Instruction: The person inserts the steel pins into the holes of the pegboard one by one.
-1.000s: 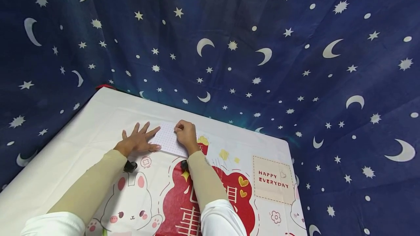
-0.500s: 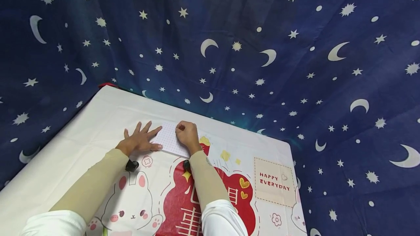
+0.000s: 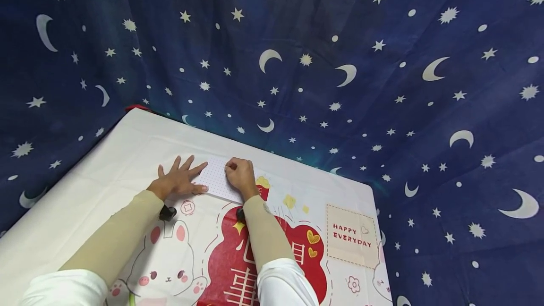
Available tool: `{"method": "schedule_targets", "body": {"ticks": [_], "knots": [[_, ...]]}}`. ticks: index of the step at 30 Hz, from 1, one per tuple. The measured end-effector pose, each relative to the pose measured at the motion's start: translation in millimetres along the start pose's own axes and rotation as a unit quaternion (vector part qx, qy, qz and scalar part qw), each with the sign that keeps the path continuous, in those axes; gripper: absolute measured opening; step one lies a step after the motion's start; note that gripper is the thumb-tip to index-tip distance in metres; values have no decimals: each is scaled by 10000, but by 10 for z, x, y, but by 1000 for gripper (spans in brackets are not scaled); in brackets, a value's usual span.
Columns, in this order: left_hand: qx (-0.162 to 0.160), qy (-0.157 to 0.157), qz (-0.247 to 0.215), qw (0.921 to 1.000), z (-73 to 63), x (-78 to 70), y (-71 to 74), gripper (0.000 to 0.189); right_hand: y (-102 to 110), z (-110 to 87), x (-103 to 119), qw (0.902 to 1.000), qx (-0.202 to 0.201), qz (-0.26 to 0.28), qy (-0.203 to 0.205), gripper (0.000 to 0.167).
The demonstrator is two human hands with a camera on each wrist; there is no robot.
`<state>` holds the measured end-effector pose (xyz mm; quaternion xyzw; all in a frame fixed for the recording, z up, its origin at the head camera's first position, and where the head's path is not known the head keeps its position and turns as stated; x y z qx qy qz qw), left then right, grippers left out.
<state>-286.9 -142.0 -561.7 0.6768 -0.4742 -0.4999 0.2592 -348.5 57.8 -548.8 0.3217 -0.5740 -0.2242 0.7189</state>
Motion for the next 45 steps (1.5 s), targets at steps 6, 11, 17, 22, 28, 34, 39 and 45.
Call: {"method": "schedule_targets", "body": {"ticks": [6, 11, 17, 22, 28, 34, 39, 45], "knots": [[-44, -47, -141, 9999, 54, 48, -77, 102, -13, -21, -18, 10000, 52, 35, 65, 8], [-21, -10, -172, 9998, 100, 67, -121, 102, -28, -20, -49, 9999, 77, 74, 123, 7], [-6, -34, 27, 10000, 21, -15, -67, 97, -34, -19, -76, 10000, -6, 11, 92, 10], [-14, -9, 156, 9999, 2, -28, -36, 97, -36, 3, -27, 9996, -193, -164, 139, 13], [-53, -28, 160, 9999, -2, -26, -9, 98, -45, 12, 48, 9984, -409, -318, 206, 14], [16, 11, 88, 10000, 3, -4, -44, 98, -54, -25, 42, 9989, -305, -328, 119, 11], [-38, 27, 105, 9999, -8, 11, -32, 98, -71, -30, 25, 9996, -142, -256, -52, 9], [-110, -62, 59, 9999, -28, -19, 0, 96, -61, -7, 30, 9994, -156, -238, -182, 10]]}}
Point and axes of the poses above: each hand's wrist, its own z-axis towards the middle knuckle, its own y-axis out of the back of the hand, x = y × z, the point moved 5 cm from there along z, towards the middle knuckle, and after that the axes turned 3 degrees about -x, right-handed, at the moved point
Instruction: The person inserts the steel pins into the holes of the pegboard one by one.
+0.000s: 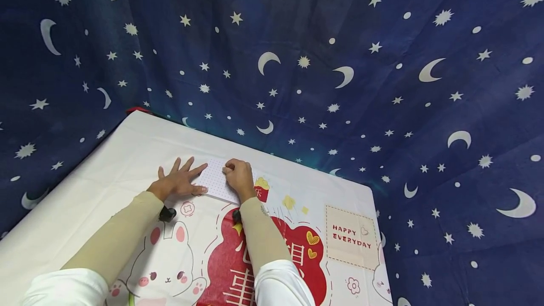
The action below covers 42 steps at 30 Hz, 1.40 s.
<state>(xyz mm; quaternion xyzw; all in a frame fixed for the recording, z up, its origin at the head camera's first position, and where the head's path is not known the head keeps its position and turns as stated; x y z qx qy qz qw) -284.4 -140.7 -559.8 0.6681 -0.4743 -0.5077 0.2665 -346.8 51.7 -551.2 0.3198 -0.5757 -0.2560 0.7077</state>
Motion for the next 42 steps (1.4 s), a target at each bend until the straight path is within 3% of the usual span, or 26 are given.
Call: {"method": "schedule_targets", "body": {"ticks": [7, 15, 21, 27, 34, 42], "knots": [[40, -22, 73, 10000, 15, -74, -42, 96, 115, -50, -103, 9994, -103, 237, -214, 12], [72, 2, -137, 9999, 9, -38, 7, 99, 463, -41, -246, 9967, -350, 636, -353, 14], [56, 23, -153, 9999, -56, 13, 101, 100, 811, -46, -498, 9937, -472, 756, -673, 18], [63, 39, -227, 9997, -43, 62, 91, 98, 1198, -194, -922, 9915, -703, 532, -957, 19], [145, 23, -271, 9995, -26, 44, 106, 98, 1590, -474, -1429, 9891, -450, 48, -1401, 12], [223, -54, -269, 9994, 2, -39, 36, 98, 1619, -779, -1763, 9821, 251, -226, -1851, 8]]}}
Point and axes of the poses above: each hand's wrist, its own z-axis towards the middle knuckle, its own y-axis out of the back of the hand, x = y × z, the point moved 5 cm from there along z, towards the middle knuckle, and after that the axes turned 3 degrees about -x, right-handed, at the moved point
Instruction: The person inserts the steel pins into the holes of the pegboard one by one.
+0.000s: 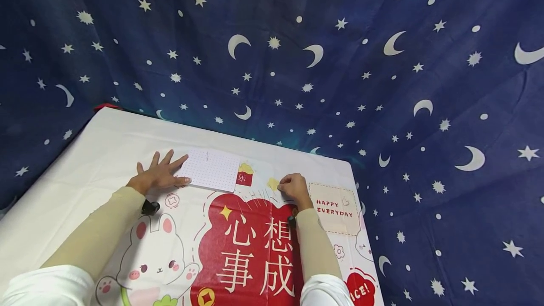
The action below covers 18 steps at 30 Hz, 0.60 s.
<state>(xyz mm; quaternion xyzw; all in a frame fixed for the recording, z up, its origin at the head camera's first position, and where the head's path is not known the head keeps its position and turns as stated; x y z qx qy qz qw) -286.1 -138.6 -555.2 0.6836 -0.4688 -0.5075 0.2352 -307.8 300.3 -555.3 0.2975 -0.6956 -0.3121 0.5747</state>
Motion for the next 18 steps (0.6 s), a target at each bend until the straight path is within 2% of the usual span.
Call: {"method": "schedule_targets", "body": {"ticks": [7, 11, 15, 18], "knots": [[18, -72, -11, 10000, 25, -20, -67, 98, -64, -72, -19, 9990, -85, -415, -129, 6], [20, -94, -3, 10000, 36, -27, -72, 99, -114, -95, 29, 9942, -103, -1067, -20, 13], [1, -83, -11, 10000, 37, -4, -60, 99, -189, -100, 80, 9883, 67, -1523, 80, 9], [-10, -81, -29, 10000, 33, 22, -56, 99, -233, -100, 96, 9869, 204, -1601, 76, 5]]}}
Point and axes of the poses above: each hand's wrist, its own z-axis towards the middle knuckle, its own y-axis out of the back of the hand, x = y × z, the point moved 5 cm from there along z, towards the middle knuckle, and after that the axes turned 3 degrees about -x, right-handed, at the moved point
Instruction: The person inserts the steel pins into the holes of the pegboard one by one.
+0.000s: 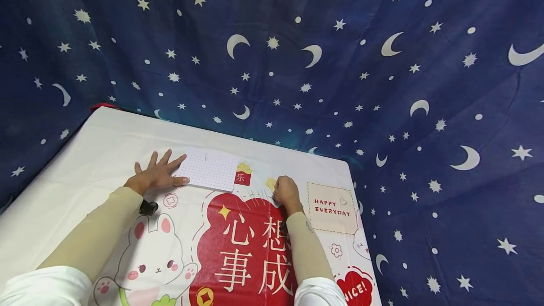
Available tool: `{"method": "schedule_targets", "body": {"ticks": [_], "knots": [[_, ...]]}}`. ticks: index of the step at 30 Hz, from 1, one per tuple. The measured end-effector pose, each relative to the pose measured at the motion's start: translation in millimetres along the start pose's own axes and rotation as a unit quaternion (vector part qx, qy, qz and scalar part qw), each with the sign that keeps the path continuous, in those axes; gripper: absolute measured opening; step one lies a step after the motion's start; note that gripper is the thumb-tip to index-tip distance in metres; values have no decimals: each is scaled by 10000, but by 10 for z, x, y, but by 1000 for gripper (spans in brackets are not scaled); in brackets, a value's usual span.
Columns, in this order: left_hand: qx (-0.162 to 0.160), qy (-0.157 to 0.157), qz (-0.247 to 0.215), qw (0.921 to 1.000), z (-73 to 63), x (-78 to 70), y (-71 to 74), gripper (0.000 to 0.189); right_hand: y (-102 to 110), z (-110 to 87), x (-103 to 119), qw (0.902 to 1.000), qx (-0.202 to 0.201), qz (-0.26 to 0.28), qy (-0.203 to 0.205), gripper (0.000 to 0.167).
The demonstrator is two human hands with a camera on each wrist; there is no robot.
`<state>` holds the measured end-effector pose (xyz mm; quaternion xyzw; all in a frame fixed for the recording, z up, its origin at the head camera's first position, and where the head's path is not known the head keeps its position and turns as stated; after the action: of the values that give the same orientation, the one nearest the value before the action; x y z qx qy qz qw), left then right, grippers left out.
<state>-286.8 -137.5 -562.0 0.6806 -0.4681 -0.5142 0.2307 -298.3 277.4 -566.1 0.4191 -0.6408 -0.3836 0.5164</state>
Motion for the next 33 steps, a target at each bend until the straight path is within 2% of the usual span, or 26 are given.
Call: {"method": "schedule_targets", "body": {"ticks": [5, 9, 11, 15, 19, 27, 30, 33], "knots": [[-3, -12, -92, 10000, -25, 11, 11, 99, 9, 10, 8, 9995, -119, 251, 128, 7], [20, 14, -165, 9999, -34, 6, 24, 100, 60, 7, -12, 9921, -340, 1202, 125, 16], [10, 41, -205, 9998, -37, 10, 31, 100, 87, 13, 1, 9814, -473, 1850, 200, 16], [-5, 30, -210, 9998, -27, 19, 25, 100, 140, 4, 119, 9482, -601, 3078, 495, 11], [-27, -2, -229, 9997, 5, 31, -9, 103, 173, -28, 324, 9218, -675, 3726, 828, 18], [-47, 52, -241, 9997, 117, 150, -89, 120, 182, -83, 851, 8874, -915, 4256, 1515, 9], [-21, 47, -226, 9997, 99, 137, -74, 118, 191, -69, 1028, 8809, -933, 4352, 1610, 7], [4, 33, -139, 9999, 20, 59, -26, 107, 190, -37, 1184, 8805, -835, 4348, 1696, 8]]}}
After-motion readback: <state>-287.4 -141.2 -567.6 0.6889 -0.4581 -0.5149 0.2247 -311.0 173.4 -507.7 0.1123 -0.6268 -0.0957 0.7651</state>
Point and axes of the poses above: each hand's wrist, its own z-axis towards the middle knuckle, its own y-axis out of the back of the hand, x = y × z, the point moved 5 cm from there along z, towards the middle knuckle, and after that the axes turned 3 degrees about -x, right-handed, at the moved point
